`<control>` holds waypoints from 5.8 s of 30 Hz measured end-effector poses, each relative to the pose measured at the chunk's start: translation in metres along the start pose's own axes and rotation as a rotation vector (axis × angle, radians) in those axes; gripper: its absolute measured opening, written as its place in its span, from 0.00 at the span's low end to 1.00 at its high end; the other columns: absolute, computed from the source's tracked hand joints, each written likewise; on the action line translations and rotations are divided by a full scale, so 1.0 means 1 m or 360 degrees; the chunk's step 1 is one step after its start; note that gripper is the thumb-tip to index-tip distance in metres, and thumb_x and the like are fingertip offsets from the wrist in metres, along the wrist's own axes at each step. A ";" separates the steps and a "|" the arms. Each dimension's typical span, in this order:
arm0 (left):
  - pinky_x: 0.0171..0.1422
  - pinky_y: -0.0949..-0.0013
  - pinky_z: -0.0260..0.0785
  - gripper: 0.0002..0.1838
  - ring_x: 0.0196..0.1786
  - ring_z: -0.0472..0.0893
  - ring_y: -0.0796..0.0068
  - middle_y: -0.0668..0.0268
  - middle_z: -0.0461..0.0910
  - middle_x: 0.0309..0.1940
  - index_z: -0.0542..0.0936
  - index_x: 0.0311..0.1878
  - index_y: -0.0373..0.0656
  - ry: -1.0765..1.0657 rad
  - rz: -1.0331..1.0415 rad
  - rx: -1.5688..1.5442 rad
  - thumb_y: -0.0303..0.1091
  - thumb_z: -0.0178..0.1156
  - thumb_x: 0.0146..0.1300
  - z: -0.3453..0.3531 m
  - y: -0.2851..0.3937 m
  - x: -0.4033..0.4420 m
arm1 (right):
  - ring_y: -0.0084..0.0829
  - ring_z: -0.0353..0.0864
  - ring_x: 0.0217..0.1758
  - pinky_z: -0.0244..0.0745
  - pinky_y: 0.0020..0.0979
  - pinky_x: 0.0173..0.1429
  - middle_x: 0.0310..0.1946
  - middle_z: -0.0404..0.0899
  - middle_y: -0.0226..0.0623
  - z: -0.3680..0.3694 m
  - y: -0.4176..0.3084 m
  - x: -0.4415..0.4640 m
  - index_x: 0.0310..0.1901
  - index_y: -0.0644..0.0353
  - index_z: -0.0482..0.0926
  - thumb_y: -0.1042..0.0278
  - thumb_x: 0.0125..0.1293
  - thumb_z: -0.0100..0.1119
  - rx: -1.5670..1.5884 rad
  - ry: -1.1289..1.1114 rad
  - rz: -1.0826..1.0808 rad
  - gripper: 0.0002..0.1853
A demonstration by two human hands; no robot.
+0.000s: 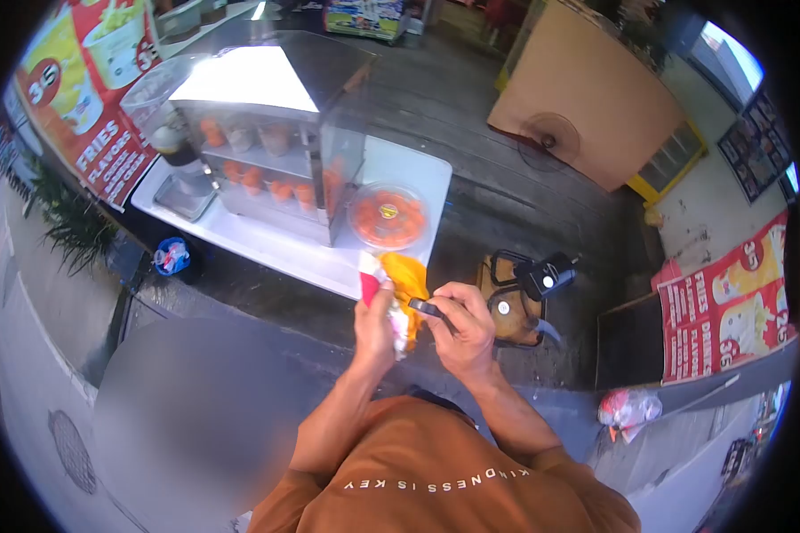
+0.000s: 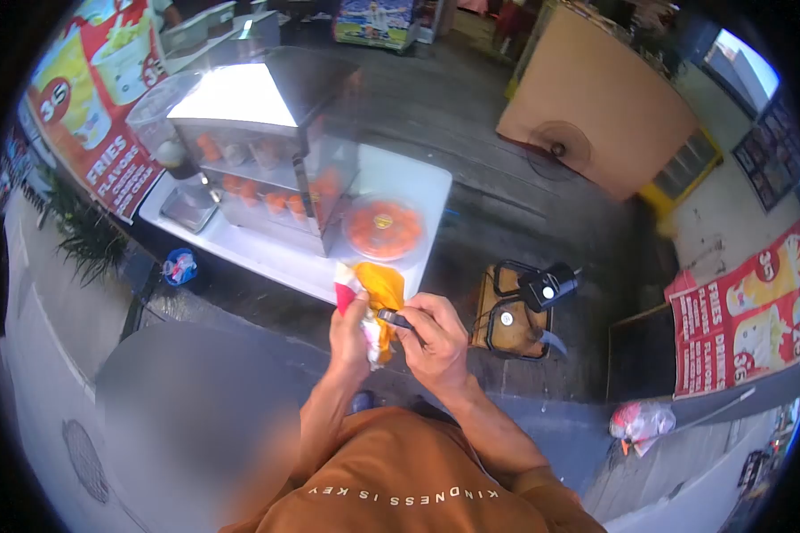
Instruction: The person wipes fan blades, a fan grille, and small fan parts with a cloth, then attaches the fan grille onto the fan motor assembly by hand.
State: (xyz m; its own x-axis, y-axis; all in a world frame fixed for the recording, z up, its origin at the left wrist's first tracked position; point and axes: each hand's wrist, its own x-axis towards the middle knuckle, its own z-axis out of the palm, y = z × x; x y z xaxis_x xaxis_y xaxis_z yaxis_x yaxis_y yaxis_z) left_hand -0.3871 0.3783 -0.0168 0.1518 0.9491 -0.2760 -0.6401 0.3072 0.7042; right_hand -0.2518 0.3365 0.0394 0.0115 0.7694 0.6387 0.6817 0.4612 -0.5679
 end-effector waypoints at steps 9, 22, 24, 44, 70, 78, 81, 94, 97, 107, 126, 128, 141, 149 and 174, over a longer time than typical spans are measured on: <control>0.66 0.61 0.75 0.26 0.61 0.81 0.68 0.60 0.80 0.58 0.71 0.72 0.41 -0.0362 -0.0474 -0.0008 0.51 0.52 0.82 0.050 -0.077 -0.011 | 0.52 0.78 0.66 0.74 0.44 0.69 0.61 0.79 0.50 -0.058 0.025 -0.036 0.49 0.69 0.84 0.79 0.60 0.65 0.0039 -0.0333 0.0474 0.14; 0.67 0.56 0.74 0.33 0.60 0.82 0.64 0.64 0.82 0.57 0.71 0.72 0.46 -0.0596 -0.1227 -0.0058 0.63 0.51 0.79 0.171 -0.198 -0.066 | 0.28 0.84 0.55 0.79 0.32 0.60 0.54 0.83 0.43 -0.209 0.146 -0.172 0.55 0.63 0.80 0.73 0.69 0.71 0.0628 0.0600 0.1424 0.16; 0.68 0.56 0.73 0.34 0.61 0.82 0.64 0.64 0.81 0.58 0.70 0.73 0.46 -0.0660 -0.1193 -0.0080 0.64 0.49 0.79 0.190 -0.239 -0.079 | 0.29 0.83 0.56 0.79 0.32 0.61 0.55 0.83 0.42 -0.245 0.150 -0.180 0.61 0.66 0.78 0.73 0.70 0.70 0.0593 0.0649 0.1282 0.20; 0.65 0.62 0.73 0.26 0.57 0.82 0.69 0.64 0.83 0.55 0.76 0.66 0.45 -0.0648 -0.1061 -0.0183 0.57 0.51 0.81 0.421 -0.467 -0.071 | 0.55 0.76 0.64 0.71 0.47 0.69 0.64 0.73 0.55 -0.457 0.298 -0.182 0.70 0.69 0.69 0.74 0.69 0.60 -0.0186 0.0364 0.0844 0.28; 0.65 0.61 0.76 0.24 0.60 0.81 0.70 0.62 0.80 0.59 0.70 0.71 0.40 -0.0268 -0.0354 -0.0073 0.44 0.56 0.81 0.692 -0.564 0.123 | 0.56 0.31 0.90 0.24 0.55 0.87 0.86 0.41 0.56 -0.635 0.587 -0.026 0.84 0.66 0.48 0.70 0.73 0.42 0.0082 -0.0626 0.0652 0.38; 0.38 0.66 0.69 0.26 0.33 0.74 0.80 0.70 0.78 0.28 0.81 0.38 0.38 0.0361 0.0066 0.0884 0.53 0.52 0.82 0.753 -0.638 0.181 | 0.56 0.66 0.79 0.62 0.49 0.80 0.76 0.67 0.57 -0.696 0.707 -0.005 0.78 0.68 0.64 0.75 0.67 0.61 0.0014 -0.0829 0.0157 0.37; 0.42 0.61 0.72 0.28 0.34 0.80 0.68 0.61 0.82 0.30 0.81 0.42 0.37 0.0406 -0.0135 0.1405 0.56 0.49 0.82 0.756 -0.644 0.177 | 0.56 0.76 0.67 0.72 0.48 0.71 0.67 0.76 0.57 -0.714 0.733 0.009 0.71 0.70 0.71 0.76 0.59 0.70 0.0146 -0.1007 0.0118 0.36; 0.52 0.65 0.77 0.20 0.48 0.83 0.74 0.66 0.82 0.48 0.74 0.66 0.37 0.0296 -0.0058 0.0011 0.42 0.54 0.82 0.716 -0.633 0.093 | 0.40 0.89 0.51 0.82 0.36 0.59 0.51 0.88 0.49 -0.667 0.753 0.029 0.63 0.66 0.80 0.71 0.67 0.72 0.1115 -0.1150 0.0706 0.24; 0.69 0.56 0.75 0.28 0.61 0.84 0.63 0.59 0.82 0.60 0.72 0.71 0.36 0.0379 0.0147 -0.0303 0.46 0.58 0.77 0.712 -0.615 0.071 | 0.28 0.87 0.51 0.83 0.32 0.58 0.51 0.87 0.38 -0.657 0.739 0.037 0.65 0.65 0.77 0.67 0.74 0.68 0.1607 -0.0928 0.1238 0.22; 0.77 0.50 0.68 0.37 0.73 0.76 0.56 0.57 0.75 0.71 0.63 0.79 0.42 0.0257 0.0870 -0.0389 0.55 0.54 0.75 0.711 -0.553 0.038 | 0.31 0.80 0.65 0.75 0.31 0.70 0.64 0.80 0.37 -0.638 0.655 0.044 0.70 0.58 0.74 0.57 0.79 0.60 0.2472 -0.1045 0.1292 0.24; 0.75 0.52 0.71 0.30 0.67 0.81 0.56 0.55 0.79 0.68 0.70 0.75 0.42 -0.0224 0.0580 -0.1191 0.51 0.50 0.78 0.664 -0.504 0.020 | 0.52 0.76 0.65 0.71 0.48 0.69 0.60 0.77 0.51 -0.669 0.502 0.103 0.63 0.68 0.77 0.72 0.73 0.59 0.0629 -0.0504 -0.0541 0.20; 0.74 0.52 0.72 0.29 0.66 0.81 0.56 0.55 0.79 0.67 0.71 0.74 0.42 -0.0261 0.0694 -0.1243 0.50 0.50 0.79 0.665 -0.499 0.026 | 0.54 0.74 0.66 0.68 0.50 0.71 0.61 0.76 0.51 -0.653 0.509 0.093 0.65 0.69 0.76 0.70 0.73 0.60 0.0647 -0.0567 -0.0761 0.22; 0.76 0.48 0.70 0.27 0.67 0.80 0.51 0.49 0.79 0.66 0.72 0.72 0.38 -0.0594 0.0848 -0.1299 0.46 0.47 0.80 0.655 -0.486 0.035 | 0.49 0.72 0.68 0.64 0.47 0.75 0.62 0.74 0.52 -0.614 0.490 0.076 0.63 0.64 0.78 0.67 0.70 0.61 0.0198 -0.1160 -0.1113 0.22; 0.75 0.50 0.71 0.27 0.68 0.80 0.54 0.51 0.78 0.68 0.71 0.73 0.39 -0.0310 0.0891 -0.1356 0.47 0.44 0.81 0.636 -0.475 0.007 | 0.51 0.76 0.63 0.66 0.50 0.71 0.60 0.78 0.50 -0.637 0.457 0.102 0.61 0.67 0.78 0.67 0.70 0.64 0.1087 0.0023 -0.0965 0.20; 0.77 0.49 0.69 0.37 0.70 0.78 0.51 0.55 0.75 0.71 0.67 0.77 0.41 -0.0425 0.0760 -0.1363 0.62 0.43 0.81 0.664 -0.463 0.001 | 0.53 0.74 0.64 0.67 0.51 0.70 0.61 0.76 0.52 -0.641 0.475 0.096 0.64 0.68 0.78 0.58 0.78 0.57 0.0763 -0.0292 -0.0845 0.23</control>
State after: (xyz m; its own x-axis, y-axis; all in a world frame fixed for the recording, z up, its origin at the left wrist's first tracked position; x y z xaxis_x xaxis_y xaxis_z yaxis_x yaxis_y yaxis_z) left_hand 0.4099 0.2836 0.0912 -0.1647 0.9763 0.1406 -0.9863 -0.1618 -0.0316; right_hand 0.5417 0.3461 0.1638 -0.3821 0.4310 0.8174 0.1664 0.9022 -0.3979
